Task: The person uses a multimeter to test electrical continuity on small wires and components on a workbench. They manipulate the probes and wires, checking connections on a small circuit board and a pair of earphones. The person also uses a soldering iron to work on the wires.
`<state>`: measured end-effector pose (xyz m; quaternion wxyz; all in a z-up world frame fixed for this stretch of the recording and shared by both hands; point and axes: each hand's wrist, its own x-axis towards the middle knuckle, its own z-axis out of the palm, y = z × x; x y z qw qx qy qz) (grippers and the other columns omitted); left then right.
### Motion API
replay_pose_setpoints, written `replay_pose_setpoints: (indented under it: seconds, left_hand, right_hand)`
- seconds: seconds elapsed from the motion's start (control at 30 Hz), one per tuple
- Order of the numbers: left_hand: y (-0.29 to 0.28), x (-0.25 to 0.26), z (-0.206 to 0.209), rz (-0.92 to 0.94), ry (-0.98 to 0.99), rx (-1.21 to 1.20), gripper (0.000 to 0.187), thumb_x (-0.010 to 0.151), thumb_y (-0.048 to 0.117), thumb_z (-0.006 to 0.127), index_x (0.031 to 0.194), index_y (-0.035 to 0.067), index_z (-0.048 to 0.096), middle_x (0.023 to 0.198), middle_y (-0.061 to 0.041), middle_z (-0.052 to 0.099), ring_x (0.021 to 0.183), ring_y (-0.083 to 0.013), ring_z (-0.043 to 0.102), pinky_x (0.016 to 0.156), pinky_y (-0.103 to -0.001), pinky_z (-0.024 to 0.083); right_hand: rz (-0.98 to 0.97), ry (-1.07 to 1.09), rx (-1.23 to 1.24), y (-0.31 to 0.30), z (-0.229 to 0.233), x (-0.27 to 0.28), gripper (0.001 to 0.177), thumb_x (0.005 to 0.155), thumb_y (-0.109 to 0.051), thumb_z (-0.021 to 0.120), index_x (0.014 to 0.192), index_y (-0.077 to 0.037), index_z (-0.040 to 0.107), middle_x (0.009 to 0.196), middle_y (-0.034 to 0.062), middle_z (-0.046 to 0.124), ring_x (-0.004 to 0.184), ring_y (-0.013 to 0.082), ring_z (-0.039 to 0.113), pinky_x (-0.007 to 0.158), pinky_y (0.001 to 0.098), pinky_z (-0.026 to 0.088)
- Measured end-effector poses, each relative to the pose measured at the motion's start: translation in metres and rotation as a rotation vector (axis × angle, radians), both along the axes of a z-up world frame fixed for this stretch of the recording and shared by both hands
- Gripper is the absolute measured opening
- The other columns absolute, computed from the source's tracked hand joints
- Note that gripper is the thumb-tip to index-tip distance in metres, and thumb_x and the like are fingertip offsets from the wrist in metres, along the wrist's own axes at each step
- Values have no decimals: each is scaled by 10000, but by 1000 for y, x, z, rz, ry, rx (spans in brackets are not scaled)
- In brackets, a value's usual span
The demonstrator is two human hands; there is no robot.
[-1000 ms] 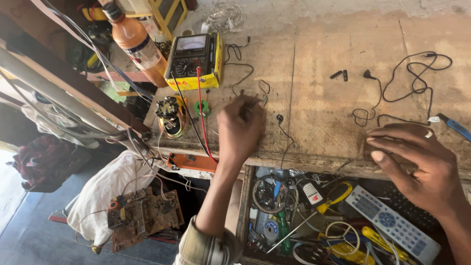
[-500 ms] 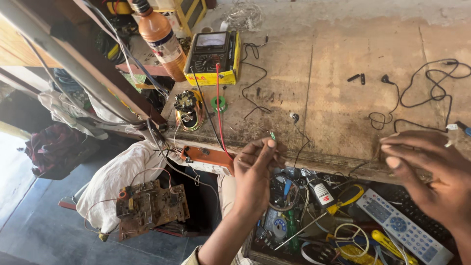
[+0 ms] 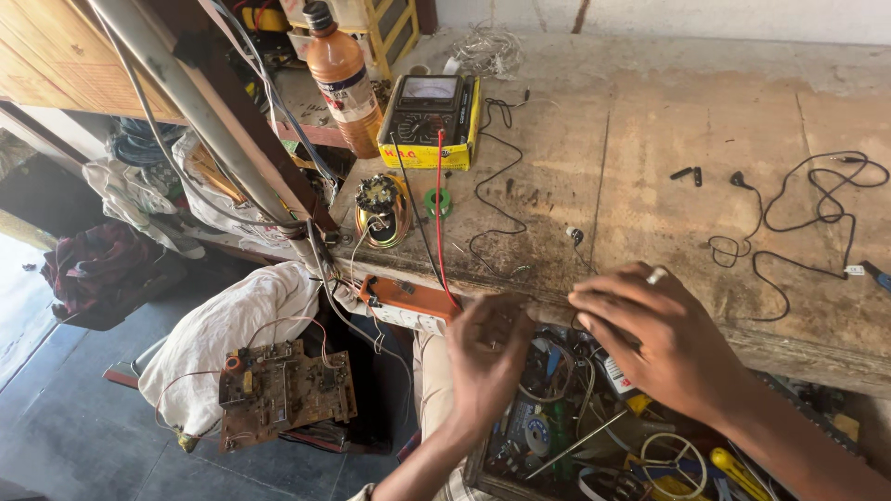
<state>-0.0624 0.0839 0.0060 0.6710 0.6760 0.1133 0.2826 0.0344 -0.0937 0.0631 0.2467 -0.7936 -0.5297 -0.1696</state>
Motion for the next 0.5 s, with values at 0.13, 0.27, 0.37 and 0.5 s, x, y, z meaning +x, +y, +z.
replay_pose_setpoints:
  seconds: [0.13, 0.27, 0.37, 0.5]
  left_hand:
    - [22, 0, 13, 193, -25, 388, 195, 889, 111, 732, 1067, 36, 752, 812, -68, 688, 496, -112, 559, 478, -283, 440]
    - [30, 10, 21, 205, -28, 529, 192, 899, 116, 730, 1075, 42, 752, 766, -79, 688, 559, -165, 605, 541, -319, 483]
    - [30, 12, 21, 188, 0, 541, 165, 892, 108, 721, 1041, 48, 759, 739, -100, 675, 557, -215, 616, 548, -351, 488]
    - [32, 13, 22, 165, -3, 492, 99, 918, 115, 703, 988, 59, 745, 774, -119, 694, 605, -239, 673, 567, -362, 519]
  right_hand:
    - [10, 100, -21, 28, -4, 15, 242, 871, -96, 745, 1109, -52, 745, 1122, 109, 757, 913, 204, 713, 818, 357, 582]
    - [26, 94, 32, 54, 2, 18, 318, 840, -48, 742, 1158, -51, 741, 1073, 115, 761, 957, 267, 708, 838, 408, 548]
    - [36, 99, 45, 65, -1, 22, 346, 834, -25, 745, 1177, -63, 735, 1053, 101, 763, 932, 272, 701, 856, 428, 521]
    - [42, 71, 47, 66, -3, 24, 337, 820, -21, 747, 1152, -74, 738, 1039, 91, 760, 910, 268, 686, 871, 428, 488]
